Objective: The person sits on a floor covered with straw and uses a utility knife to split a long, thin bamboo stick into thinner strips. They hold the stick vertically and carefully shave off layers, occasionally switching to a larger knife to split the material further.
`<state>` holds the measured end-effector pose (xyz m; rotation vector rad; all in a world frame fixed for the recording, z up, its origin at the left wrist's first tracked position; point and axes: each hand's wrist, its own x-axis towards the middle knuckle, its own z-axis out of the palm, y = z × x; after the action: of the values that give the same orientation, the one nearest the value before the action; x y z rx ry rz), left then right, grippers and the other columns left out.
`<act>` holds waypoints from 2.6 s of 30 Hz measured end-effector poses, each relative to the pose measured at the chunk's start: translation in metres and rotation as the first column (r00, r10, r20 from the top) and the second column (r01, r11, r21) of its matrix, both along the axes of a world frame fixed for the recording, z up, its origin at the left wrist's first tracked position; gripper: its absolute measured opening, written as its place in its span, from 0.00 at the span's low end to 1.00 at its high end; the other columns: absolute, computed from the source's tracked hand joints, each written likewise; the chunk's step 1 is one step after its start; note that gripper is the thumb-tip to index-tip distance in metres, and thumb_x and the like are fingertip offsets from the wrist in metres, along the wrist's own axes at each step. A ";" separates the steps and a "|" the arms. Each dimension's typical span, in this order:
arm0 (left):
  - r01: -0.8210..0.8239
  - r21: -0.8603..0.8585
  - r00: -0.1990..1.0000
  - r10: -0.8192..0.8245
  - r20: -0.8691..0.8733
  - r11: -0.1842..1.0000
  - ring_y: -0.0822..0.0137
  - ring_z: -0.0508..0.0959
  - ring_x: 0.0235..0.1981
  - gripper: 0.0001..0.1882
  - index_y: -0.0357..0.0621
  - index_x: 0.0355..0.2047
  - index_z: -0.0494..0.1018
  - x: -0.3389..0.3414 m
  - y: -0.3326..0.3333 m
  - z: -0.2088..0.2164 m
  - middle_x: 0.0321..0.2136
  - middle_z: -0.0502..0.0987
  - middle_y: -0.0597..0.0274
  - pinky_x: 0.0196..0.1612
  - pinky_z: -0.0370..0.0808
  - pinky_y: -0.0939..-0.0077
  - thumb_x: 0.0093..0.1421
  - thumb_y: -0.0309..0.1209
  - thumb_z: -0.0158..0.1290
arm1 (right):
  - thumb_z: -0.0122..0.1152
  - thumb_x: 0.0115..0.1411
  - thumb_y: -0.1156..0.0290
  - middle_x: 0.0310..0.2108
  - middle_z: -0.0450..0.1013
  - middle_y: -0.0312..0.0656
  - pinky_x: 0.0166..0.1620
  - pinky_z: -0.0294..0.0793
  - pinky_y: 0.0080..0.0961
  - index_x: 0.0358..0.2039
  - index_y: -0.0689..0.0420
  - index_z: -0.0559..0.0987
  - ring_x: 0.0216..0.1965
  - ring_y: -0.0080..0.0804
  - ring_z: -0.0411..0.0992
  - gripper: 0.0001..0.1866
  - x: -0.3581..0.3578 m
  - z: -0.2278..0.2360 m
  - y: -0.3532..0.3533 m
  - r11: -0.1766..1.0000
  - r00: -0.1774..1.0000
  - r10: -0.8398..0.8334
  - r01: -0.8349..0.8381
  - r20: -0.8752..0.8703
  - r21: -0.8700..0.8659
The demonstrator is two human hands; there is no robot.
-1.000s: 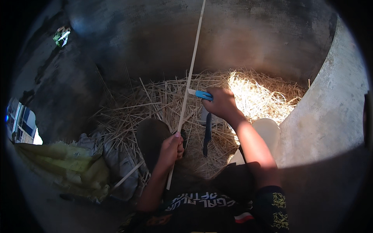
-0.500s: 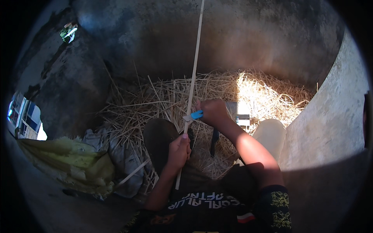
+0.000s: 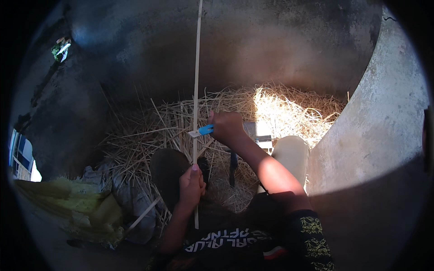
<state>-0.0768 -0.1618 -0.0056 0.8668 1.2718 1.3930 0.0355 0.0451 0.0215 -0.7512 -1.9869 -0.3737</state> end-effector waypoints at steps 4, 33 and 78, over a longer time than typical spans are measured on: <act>-0.006 0.002 1.000 0.006 -0.029 1.000 0.78 0.55 0.10 0.23 0.48 0.27 0.61 -0.001 0.000 -0.003 0.14 0.55 0.72 0.14 0.54 0.80 0.72 0.52 0.40 | 0.52 0.63 0.67 0.11 0.70 0.43 0.18 0.70 0.36 0.13 0.53 0.74 0.11 0.41 0.70 0.19 -0.002 0.007 0.009 1.000 0.998 0.009 -0.010 -0.064 -0.013; 0.148 -0.107 0.961 -0.117 0.250 0.983 0.78 0.51 0.10 0.22 0.52 0.27 0.57 0.016 -0.020 -0.012 0.13 0.52 0.73 0.14 0.50 0.80 0.72 0.51 0.38 | 0.49 0.64 0.64 0.18 0.75 0.47 0.25 0.75 0.42 0.23 0.55 0.79 0.20 0.46 0.77 0.15 0.025 -0.007 0.000 0.962 0.936 0.083 0.013 0.341 -0.271; 0.065 -0.118 0.752 -0.126 -0.647 0.991 0.81 0.65 0.18 0.21 0.39 0.25 0.69 0.038 -0.077 0.029 0.13 0.65 0.72 0.21 0.63 0.79 0.72 0.41 0.44 | 0.49 0.60 0.59 0.36 0.78 0.62 0.47 0.77 0.43 0.34 0.63 0.84 0.43 0.57 0.78 0.21 0.104 0.064 0.058 0.539 0.853 -0.457 0.038 -0.254 -0.841</act>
<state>-0.0386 -0.2389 0.0230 1.4135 1.7659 0.9543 0.1391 0.1033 0.0856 -1.5752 -1.5120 0.6087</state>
